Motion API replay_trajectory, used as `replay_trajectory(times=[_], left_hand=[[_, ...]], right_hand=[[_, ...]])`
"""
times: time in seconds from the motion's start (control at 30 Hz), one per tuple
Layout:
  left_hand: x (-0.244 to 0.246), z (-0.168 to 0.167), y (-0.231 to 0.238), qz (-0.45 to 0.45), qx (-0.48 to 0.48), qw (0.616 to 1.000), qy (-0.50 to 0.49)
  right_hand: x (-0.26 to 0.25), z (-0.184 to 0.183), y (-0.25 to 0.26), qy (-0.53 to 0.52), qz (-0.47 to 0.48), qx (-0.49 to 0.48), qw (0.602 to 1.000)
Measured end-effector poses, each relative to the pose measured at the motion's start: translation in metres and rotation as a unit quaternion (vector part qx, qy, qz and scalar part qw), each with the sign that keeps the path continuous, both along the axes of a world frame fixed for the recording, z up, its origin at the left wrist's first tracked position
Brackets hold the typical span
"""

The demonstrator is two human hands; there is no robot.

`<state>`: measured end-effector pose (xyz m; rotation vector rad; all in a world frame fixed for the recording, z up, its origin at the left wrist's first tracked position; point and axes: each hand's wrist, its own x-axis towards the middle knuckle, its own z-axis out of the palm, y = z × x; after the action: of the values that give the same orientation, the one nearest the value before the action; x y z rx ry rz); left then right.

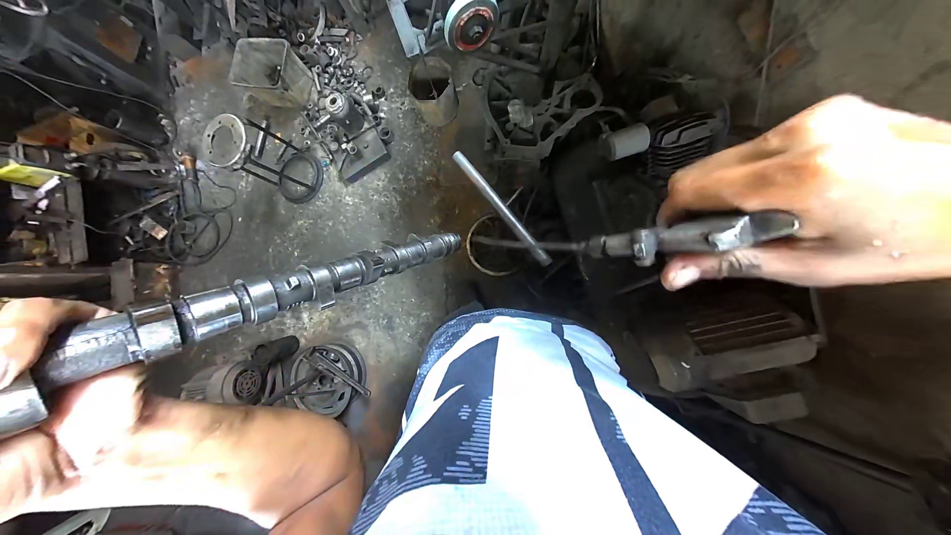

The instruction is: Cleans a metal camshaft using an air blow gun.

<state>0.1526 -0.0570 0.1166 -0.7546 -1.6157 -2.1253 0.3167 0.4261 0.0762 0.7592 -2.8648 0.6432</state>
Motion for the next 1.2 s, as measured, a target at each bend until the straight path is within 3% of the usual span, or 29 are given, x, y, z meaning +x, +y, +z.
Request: replay_trajectory(times=[0.07,0.13,0.23,0.33,0.4,0.53,0.87,1.1,1.2], left_hand=[[-0.005,-0.001,-0.011,-0.027,-0.025,0.999,0.025],[-0.002,0.004,-0.001,0.017,-0.011,1.0,0.011],[-0.009,-0.001,-0.018,-0.033,-0.027,0.999,0.007],[-0.003,0.003,0.0,0.015,0.031,0.999,-0.034],[-0.012,-0.012,-0.027,-0.051,0.088,0.992,-0.069],[-0.014,-0.013,-0.022,-0.093,0.173,0.975,-0.104],[-0.013,-0.002,0.001,-0.064,0.117,0.989,-0.069],[-0.034,0.003,0.008,-0.239,0.122,0.963,-0.036],[-0.038,0.005,0.013,-0.272,0.093,0.957,-0.037]], right_hand=[[0.002,-0.004,0.001,0.003,0.013,-0.014,1.0],[0.002,-0.005,0.003,0.017,0.017,-0.039,0.999],[0.009,-0.009,0.006,0.019,0.026,-0.09,0.995],[0.011,-0.01,0.006,0.028,0.02,-0.1,0.994],[0.013,-0.009,0.005,0.03,0.017,-0.099,0.994],[0.013,-0.003,0.001,0.024,0.006,-0.101,0.995],[0.009,0.012,-0.001,0.017,0.021,-0.084,0.996],[-0.001,0.007,-0.004,0.029,0.031,-0.078,0.996],[-0.002,0.011,-0.012,0.032,0.037,-0.08,0.996]])
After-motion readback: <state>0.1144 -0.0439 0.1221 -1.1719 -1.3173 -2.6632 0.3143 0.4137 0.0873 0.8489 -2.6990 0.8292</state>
